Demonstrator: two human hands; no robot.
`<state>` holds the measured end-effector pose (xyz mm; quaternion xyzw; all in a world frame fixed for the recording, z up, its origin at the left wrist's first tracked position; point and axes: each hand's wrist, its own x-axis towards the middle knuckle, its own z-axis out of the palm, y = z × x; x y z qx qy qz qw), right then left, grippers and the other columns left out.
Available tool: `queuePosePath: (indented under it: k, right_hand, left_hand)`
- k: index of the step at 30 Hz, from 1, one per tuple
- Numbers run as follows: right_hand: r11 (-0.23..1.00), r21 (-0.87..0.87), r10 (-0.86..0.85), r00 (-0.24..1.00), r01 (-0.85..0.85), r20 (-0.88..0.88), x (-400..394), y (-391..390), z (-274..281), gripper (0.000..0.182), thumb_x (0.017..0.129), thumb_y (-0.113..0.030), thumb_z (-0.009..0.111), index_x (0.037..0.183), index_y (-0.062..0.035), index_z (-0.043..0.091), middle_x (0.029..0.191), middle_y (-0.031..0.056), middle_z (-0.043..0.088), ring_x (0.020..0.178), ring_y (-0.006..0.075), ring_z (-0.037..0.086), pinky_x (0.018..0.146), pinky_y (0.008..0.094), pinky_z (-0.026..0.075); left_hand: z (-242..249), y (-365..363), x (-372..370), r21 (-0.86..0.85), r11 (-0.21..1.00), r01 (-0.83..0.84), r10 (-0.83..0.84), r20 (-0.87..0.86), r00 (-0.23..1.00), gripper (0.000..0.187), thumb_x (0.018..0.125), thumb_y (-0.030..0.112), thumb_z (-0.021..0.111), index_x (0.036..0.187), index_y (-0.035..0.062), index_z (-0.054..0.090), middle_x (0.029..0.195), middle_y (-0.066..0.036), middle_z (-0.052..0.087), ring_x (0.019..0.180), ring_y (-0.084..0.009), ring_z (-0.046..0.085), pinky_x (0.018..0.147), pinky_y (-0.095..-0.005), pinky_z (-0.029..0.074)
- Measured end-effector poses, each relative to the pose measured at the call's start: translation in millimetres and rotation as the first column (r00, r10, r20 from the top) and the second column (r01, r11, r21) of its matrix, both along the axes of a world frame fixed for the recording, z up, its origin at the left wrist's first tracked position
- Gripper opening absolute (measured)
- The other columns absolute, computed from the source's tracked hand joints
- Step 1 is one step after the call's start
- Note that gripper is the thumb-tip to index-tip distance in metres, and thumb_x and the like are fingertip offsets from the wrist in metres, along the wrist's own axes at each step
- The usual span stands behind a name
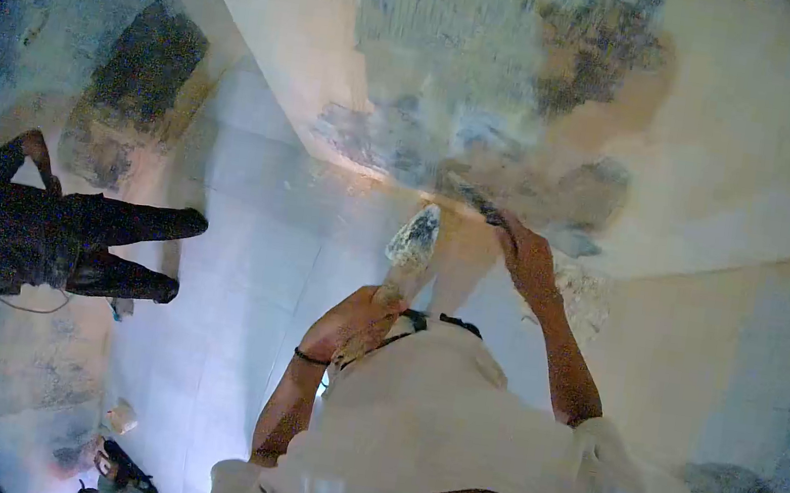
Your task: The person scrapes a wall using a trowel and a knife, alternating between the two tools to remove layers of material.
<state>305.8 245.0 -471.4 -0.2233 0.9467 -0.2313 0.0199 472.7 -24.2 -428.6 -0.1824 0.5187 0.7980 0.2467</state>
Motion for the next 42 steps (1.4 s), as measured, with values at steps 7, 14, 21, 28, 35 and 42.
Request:
queuePosePath:
  k: [7, 14, 21, 28, 35, 42]
  right_hand:
    - [0.969, 0.241, -0.069, 0.994, 0.047, 0.082, 23.3, -22.0, -39.2, 0.036, 0.1, -0.033, 0.049, 0.127, -0.0114, 0.058, 0.1, 0.0197, 0.068, 0.087, 0.037, 0.067, 0.074, 0.0462, 0.054]
    - [0.963, -0.104, -0.223, 0.954, 0.247, 0.201, 20.6, -9.1, -29.9, 0.035, 0.1, -0.033, 0.051, 0.122, -0.0083, 0.059, 0.083, 0.0219, 0.067, 0.075, 0.0398, 0.066, 0.066, 0.05, 0.05]
    - [0.934, -0.279, -0.164, 0.961, 0.223, 0.221, 21.4, -55.4, 7.6, 0.039, 0.099, -0.035, 0.055, 0.124, -0.0059, 0.06, 0.078, 0.0215, 0.065, 0.06, 0.0306, 0.06, 0.061, 0.0399, 0.048]
    - [0.981, -0.156, -0.097, 0.986, 0.118, 0.137, 14.0, -21.2, -27.8, 0.035, 0.098, -0.035, 0.056, 0.118, -0.0069, 0.063, 0.073, 0.0212, 0.065, 0.06, 0.0357, 0.063, 0.059, 0.0443, 0.049]
    - [0.955, -0.098, -0.263, 0.951, 0.281, 0.165, 8.8, 58.2, -35.9, 0.033, 0.098, -0.034, 0.055, 0.114, -0.0067, 0.063, 0.078, 0.022, 0.066, 0.065, 0.0395, 0.064, 0.062, 0.0474, 0.05]
    - [0.96, -0.245, -0.083, 0.974, 0.134, 0.209, 69.6, -46.8, 13.1, 0.03, 0.098, -0.032, 0.055, 0.112, -0.0064, 0.063, 0.081, 0.0227, 0.066, 0.069, 0.0401, 0.064, 0.064, 0.0476, 0.05]
  left_hand:
    - [-24.9, -2.3, -2.5, -0.425, 0.879, 0.215, -0.294, -0.127, 0.947, 0.025, 0.093, 0.03, 0.065, 0.089, 0.0092, 0.053, 0.067, 0.002, 0.047, 0.053, -0.0114, 0.042, 0.047, -0.0282, 0.034]
    - [-24.3, -33.1, -27.3, -0.593, 0.755, 0.279, -0.288, 0.083, 0.954, 0.025, 0.093, 0.025, 0.063, 0.109, 0.0064, 0.058, 0.106, -0.015, 0.064, 0.091, -0.0341, 0.063, 0.074, -0.04, 0.052]
    - [-98.1, -25.3, -47.8, -0.967, -0.09, -0.239, -0.492, -0.166, 0.855, 0.023, 0.09, 0.023, 0.065, 0.106, 0.01, 0.055, 0.092, -0.014, 0.062, 0.075, -0.0334, 0.062, 0.068, -0.0429, 0.051]
    - [-100.0, -20.9, -62.3, -0.937, -0.072, -0.342, -0.555, -0.247, 0.794, 0.019, 0.087, 0.017, 0.065, 0.102, 0.0096, 0.056, 0.08, -0.008, 0.058, 0.074, -0.0267, 0.064, 0.06, -0.0399, 0.053]
    - [-92.5, -23.2, -40.4, -0.927, -0.055, -0.37, -0.527, -0.288, 0.8, 0.012, 0.091, 0.019, 0.062, 0.094, 0.0096, 0.055, 0.078, -0.009, 0.06, 0.068, -0.0287, 0.064, 0.056, -0.0398, 0.053]
    - [-85.4, -45.3, -32.5, -0.947, -0.12, -0.299, -0.646, -0.154, 0.748, 0.009, 0.092, 0.018, 0.059, 0.096, 0.0103, 0.055, 0.078, -0.008, 0.06, 0.07, -0.0264, 0.064, 0.057, -0.0383, 0.052]
